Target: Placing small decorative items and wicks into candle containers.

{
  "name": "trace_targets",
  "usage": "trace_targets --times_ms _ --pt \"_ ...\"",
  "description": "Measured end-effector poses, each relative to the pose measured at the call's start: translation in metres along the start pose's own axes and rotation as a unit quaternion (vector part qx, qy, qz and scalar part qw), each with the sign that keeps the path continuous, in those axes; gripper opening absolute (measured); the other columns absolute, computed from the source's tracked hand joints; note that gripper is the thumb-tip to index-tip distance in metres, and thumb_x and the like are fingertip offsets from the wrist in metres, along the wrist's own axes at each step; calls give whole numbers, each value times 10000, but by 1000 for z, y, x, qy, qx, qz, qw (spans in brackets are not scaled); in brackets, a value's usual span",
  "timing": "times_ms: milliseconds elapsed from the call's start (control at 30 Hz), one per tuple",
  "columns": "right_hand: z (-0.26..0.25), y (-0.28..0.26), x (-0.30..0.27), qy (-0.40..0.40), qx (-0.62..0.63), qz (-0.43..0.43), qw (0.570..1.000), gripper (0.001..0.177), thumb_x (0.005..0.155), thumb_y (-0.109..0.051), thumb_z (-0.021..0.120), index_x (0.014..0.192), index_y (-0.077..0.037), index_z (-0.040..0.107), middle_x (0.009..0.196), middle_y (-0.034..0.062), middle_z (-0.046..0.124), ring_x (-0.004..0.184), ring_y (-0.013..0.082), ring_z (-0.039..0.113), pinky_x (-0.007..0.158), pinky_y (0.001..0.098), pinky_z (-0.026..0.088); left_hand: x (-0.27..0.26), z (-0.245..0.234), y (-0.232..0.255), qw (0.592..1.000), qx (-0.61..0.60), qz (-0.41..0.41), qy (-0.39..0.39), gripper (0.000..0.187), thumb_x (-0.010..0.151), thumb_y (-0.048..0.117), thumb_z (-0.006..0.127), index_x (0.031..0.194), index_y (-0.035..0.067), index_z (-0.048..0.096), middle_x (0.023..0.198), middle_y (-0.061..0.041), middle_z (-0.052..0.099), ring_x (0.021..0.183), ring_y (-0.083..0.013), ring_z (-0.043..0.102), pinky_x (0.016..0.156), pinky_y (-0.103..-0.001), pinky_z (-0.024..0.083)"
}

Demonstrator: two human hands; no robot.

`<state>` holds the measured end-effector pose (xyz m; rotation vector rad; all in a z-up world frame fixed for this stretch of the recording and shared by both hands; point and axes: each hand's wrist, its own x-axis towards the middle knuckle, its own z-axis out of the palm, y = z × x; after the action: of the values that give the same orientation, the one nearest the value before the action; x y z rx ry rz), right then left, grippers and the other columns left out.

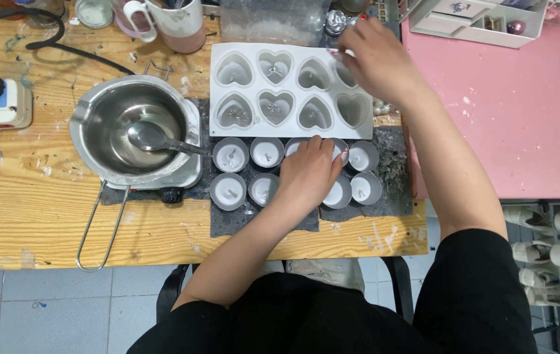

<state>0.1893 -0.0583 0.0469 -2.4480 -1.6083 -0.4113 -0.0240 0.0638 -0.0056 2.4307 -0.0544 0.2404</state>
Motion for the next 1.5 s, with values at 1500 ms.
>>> trace_targets --times_ms 1500 --pt "-8 -103 -219 167 18 259 951 173 867 -99 849 975 -100 714 1073 49 625 1058 277 519 925 429 387 -6 17 19 972 -48 228 7 229 916 181 728 1107 86 645 1166 -94 589 1187 -315 540 953 -453 441"
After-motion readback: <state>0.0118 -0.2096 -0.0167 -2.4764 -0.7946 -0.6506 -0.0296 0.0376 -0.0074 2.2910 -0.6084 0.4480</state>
